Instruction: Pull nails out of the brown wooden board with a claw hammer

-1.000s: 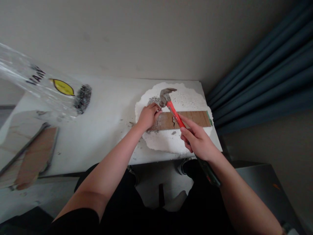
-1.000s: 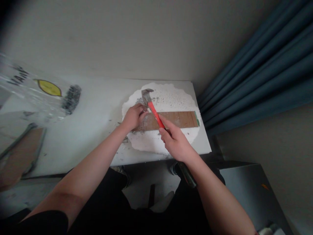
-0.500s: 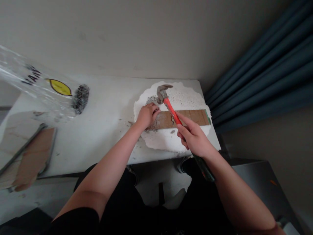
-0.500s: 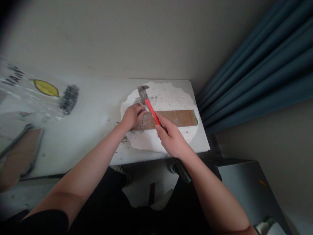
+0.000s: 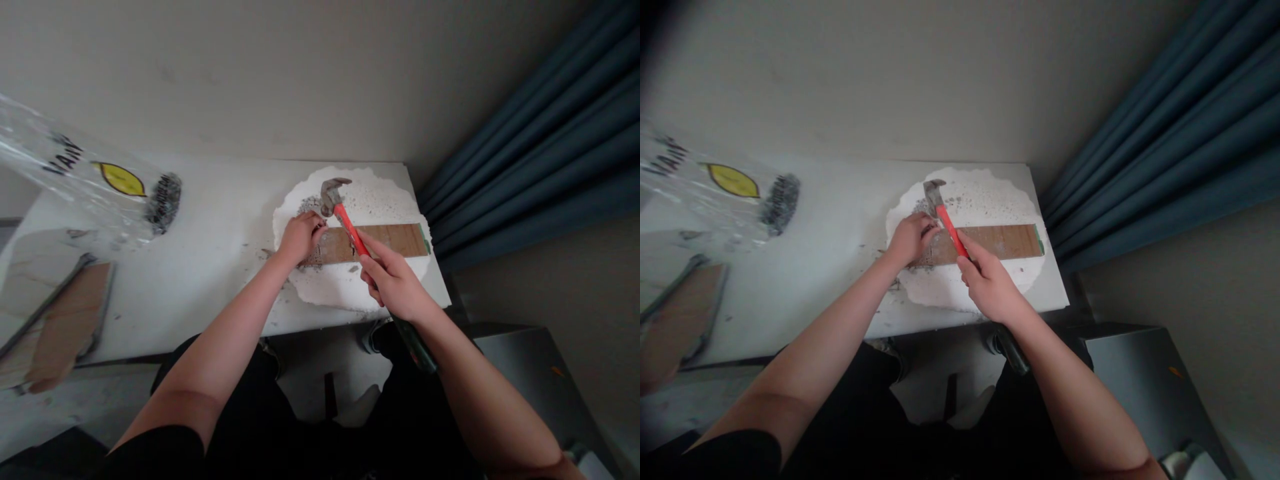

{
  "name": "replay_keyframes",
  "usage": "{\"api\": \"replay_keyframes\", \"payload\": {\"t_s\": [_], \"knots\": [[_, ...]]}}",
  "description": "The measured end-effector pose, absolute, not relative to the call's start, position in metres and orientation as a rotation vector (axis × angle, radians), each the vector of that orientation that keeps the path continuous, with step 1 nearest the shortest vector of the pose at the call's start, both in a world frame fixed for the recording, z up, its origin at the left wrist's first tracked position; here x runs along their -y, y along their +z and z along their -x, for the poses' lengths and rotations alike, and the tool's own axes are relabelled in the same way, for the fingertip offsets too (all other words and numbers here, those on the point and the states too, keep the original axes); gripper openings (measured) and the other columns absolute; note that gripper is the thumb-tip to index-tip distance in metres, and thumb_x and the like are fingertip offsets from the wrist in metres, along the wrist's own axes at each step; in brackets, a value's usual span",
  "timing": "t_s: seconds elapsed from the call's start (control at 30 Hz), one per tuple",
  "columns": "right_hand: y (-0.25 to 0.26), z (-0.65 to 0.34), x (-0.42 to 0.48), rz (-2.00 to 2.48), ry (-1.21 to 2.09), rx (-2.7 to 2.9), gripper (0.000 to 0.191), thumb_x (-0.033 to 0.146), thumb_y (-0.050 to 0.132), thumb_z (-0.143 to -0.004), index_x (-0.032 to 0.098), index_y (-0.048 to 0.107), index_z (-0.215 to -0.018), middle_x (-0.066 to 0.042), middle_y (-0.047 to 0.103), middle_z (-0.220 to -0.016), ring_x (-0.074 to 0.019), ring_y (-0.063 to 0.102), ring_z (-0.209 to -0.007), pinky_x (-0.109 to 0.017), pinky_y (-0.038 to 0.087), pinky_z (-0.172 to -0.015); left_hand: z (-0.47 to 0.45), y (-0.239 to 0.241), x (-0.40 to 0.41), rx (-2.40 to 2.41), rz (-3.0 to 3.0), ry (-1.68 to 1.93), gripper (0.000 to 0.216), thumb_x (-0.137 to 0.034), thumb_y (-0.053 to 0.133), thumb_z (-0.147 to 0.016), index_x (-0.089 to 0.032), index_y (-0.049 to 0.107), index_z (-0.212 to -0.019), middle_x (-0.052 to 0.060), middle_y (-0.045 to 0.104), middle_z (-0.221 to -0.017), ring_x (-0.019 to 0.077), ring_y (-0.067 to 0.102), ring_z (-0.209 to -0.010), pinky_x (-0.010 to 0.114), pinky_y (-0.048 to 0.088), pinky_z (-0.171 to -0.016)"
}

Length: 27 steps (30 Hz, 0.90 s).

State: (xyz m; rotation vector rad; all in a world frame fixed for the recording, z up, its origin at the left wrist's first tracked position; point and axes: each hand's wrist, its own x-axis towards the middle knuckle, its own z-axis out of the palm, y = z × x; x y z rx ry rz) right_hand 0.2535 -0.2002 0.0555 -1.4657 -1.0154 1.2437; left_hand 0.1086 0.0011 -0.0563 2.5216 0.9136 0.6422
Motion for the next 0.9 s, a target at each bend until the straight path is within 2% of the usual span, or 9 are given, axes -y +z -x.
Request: {"api": "replay_keyframes", "payload": {"t_s": [0.9], "knots": [[0.0477,-0.2582,0.1974,1.479,1.230,1.017,0.058,0.032,0.050,-0.102,0.024,0.041,-0.158,0.008,0.044,-0.064,-0.0078,0.034,-0.045,-0.020,0.030,-0.038,-0.1094,-0.0567,-0.0001,-0.912,-2.465,0.656,0.023,-0.031,0.054,-0.094,-0.016,0.071,-0.090,0.011,0.071,-0.096,0.0274,0.065,-0.095,0.040,0.050,-0.090]]}}
